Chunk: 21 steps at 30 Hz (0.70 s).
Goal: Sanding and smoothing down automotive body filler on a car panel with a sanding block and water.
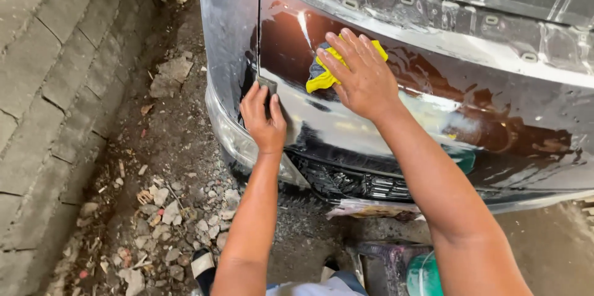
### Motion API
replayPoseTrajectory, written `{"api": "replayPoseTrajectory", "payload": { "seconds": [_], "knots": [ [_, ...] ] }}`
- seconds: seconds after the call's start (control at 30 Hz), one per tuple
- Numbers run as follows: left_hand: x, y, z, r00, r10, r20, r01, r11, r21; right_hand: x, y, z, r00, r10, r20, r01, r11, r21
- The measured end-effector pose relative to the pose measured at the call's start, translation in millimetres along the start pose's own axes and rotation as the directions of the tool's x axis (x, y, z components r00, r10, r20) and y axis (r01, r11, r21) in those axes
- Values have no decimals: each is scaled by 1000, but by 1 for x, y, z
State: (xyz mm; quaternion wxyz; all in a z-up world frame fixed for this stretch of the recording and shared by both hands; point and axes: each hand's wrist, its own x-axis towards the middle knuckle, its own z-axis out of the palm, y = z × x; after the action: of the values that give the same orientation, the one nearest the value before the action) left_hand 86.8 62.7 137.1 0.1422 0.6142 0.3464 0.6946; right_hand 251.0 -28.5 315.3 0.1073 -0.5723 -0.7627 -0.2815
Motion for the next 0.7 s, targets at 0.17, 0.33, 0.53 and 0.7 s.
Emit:
{"api": "replayPoseTrajectory", "payload": {
  "seconds": [0.17, 0.33, 0.53, 0.7],
  "knots": [
    [-45, 20, 12, 994, 65, 84, -65, 998, -5, -3, -1, 3, 998, 54, -25, -55, 998, -27],
    [-21, -17, 2, 938, 271, 217, -282, 959, 20, -3, 0, 3, 998, 62, -20, -62, 998, -6],
    [-25, -2, 6, 965, 146, 219, -141, 989, -40, -4, 3, 8, 998, 49, -33, -50, 998, -26],
    [-26, -10, 3, 837, 433, 334, -381, 900, -214, 0, -1, 5, 998, 64, -16, -64, 998, -27]
  ]
}}
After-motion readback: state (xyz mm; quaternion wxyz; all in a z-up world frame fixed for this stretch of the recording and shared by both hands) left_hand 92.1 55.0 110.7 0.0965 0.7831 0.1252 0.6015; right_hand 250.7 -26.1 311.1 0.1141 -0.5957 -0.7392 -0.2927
